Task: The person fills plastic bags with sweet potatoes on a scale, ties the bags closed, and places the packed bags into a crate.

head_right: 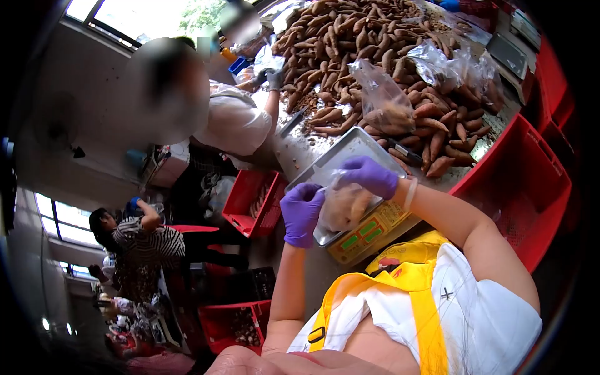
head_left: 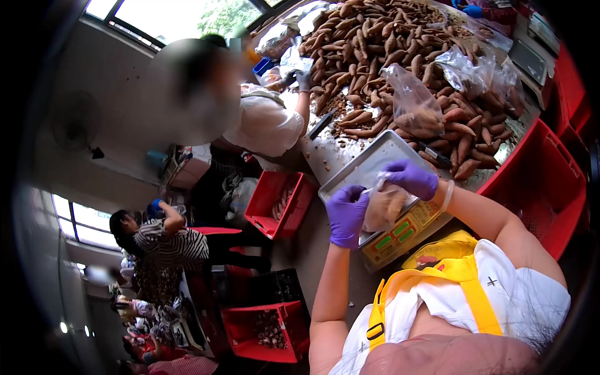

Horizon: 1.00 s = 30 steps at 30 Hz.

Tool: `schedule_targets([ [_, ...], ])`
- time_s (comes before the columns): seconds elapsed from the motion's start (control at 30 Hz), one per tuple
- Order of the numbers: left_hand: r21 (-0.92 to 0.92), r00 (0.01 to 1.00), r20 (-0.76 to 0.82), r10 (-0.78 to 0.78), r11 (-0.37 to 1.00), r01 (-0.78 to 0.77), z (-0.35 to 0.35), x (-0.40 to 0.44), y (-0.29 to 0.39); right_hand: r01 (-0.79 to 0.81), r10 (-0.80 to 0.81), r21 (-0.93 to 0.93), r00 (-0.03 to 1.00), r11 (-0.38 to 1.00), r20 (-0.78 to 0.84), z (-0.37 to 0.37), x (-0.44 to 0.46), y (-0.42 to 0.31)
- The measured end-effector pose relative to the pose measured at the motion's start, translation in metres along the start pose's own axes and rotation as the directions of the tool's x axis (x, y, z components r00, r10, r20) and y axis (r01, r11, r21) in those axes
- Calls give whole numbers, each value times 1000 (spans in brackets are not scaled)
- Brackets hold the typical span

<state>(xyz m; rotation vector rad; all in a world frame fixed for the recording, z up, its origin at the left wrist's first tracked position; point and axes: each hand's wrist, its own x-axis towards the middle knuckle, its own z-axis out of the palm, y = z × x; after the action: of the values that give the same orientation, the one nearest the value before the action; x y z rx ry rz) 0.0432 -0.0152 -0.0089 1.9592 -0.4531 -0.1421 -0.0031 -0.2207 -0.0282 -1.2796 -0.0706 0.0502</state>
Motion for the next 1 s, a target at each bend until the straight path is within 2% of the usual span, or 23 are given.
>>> schedule_targets([
  [0.03, 311, 987, -126, 100, 949, -56, -12, 6, -14, -71, 13, 463, 992, 884, 126, -27, -8, 21],
  [0.07, 599, 953, -212, 215, 799, -47, -24, 13, -34, -113, 88, 188, 987, 976, 137, -45, -19, 32],
  [0.1, 543, 949, -218, 228, 836, -77, -28, 18, -85, -234, 263, -204, 957, 950, 124, -55, -26, 46],
  [0.13, 582, 929, -217, 300, 804, -124, -20, 14, -125, -289, 312, -338, 950, 896, 16, -37, -40, 39],
  [0.17, 606, 935, -208, 288, 788, -108, -7, 7, -145, 194, -5, -722, 967, 665, 256, -39, -36, 49],
  [0.2, 630, 938, -193, 289, 769, -107, 0, 7, -154, 448, -147, -790, 892, 418, 428, -36, -30, 45],
  [0.27, 672, 967, -142, 212, 738, -63, -1, 2, -114, 494, -156, -825, 869, 275, 469, -37, -16, 44],
  [0.3, 137, 994, -104, -41, 989, 55, -5, -3, -79, 489, -196, -826, 871, 281, 450, -36, -13, 39],
  [0.33, -432, 973, 66, -222, 873, 228, -8, -3, -49, 481, -235, -828, 874, 289, 425, -36, -9, 37],
  [0.4, -724, 939, 255, -229, 598, 343, 0, -2, -32, 553, -310, -777, 828, 303, 468, -47, -10, 49],
  [0.43, -910, 936, 353, 1, 230, 344, 10, 8, -77, 526, -322, -778, 844, 344, 429, -51, -15, 50],
  [0.47, -895, 901, 434, -29, -127, 427, 7, 13, -91, 497, -337, -777, 860, 386, 383, -55, -20, 53],
  [0.5, -846, 883, 465, -63, -326, 422, 10, 15, -119, 411, -262, -796, 909, 445, 324, -66, -30, 60],
  [0.53, -764, 865, 495, -83, -515, 388, 18, 17, -156, 345, -210, -796, 938, 497, 275, -66, -39, 66],
  [0.57, -739, 846, 519, -123, -562, 371, 35, 16, -200, 226, -78, -797, 972, 560, 221, -58, -51, 63],
  [0.6, -834, 875, 466, -135, -398, 383, 55, 20, -247, 106, 48, -789, 984, 605, 169, -49, -57, 60],
  [0.67, -949, 873, 299, -385, -217, 229, 55, 21, -177, 149, -11, -493, 963, 857, 271, -42, -54, 70],
  [0.7, -972, 915, 234, -328, -98, 213, 49, 15, -146, -35, 68, -123, 960, 992, 273, -25, -49, 48],
  [0.73, -973, 913, 228, -338, -111, 202, 40, 7, -126, -50, 85, -129, 956, 990, 282, -13, -38, 36],
  [0.8, -916, 957, 274, -98, 277, 291, 10, 6, -88, -136, 132, 50, 988, 989, 78, 2, -7, 17],
  [0.87, -877, 950, 276, -145, 365, 311, 6, 7, -58, -89, 89, 33, 996, 995, 15, 0, 15, 43],
  [0.93, -631, 971, 239, 12, 762, 145, 12, 12, -47, -37, 37, 8, 998, 999, -46, 5, 30, 42],
  [1.0, -567, 957, 288, 17, 809, 156, 16, 5, -29, -51, 46, 69, 997, 996, 67, 12, 31, 35],
])
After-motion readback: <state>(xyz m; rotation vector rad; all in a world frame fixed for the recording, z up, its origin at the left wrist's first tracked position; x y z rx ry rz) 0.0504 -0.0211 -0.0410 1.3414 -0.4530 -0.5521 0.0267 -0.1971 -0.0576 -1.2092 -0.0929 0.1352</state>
